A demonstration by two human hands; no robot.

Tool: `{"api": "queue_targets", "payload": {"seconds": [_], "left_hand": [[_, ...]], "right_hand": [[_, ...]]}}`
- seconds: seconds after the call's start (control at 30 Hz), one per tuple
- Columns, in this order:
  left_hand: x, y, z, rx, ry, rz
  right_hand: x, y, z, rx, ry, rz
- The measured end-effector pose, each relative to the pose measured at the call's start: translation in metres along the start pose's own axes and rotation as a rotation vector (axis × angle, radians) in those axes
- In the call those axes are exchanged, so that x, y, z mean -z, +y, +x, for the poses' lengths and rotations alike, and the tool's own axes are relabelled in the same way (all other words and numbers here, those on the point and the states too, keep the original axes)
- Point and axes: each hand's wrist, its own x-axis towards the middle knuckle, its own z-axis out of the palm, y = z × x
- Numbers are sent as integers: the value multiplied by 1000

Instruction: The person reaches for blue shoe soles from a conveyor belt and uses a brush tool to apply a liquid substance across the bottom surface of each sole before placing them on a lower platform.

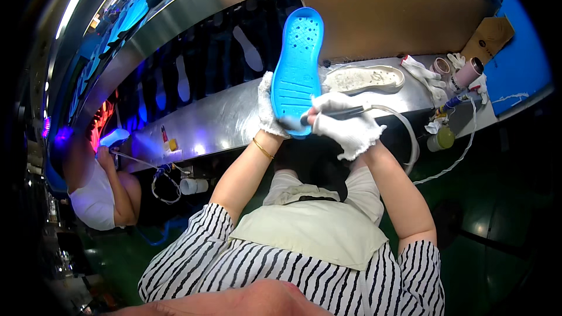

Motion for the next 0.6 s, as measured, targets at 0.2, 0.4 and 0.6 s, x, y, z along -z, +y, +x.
{"api": "queue_targets", "payload": {"seconds": [0.2, 0.4, 0.6], "left_hand": [[40, -17, 5, -82, -211, -145], [17, -19, -3, -97, 20, -32], [6, -21, -6, -104, -67, -224]], "right_hand": [[-22, 8, 7, 467, 183, -419], [-14, 6, 10, 259, 194, 78], [-34, -3, 22, 620, 308, -545]]}}
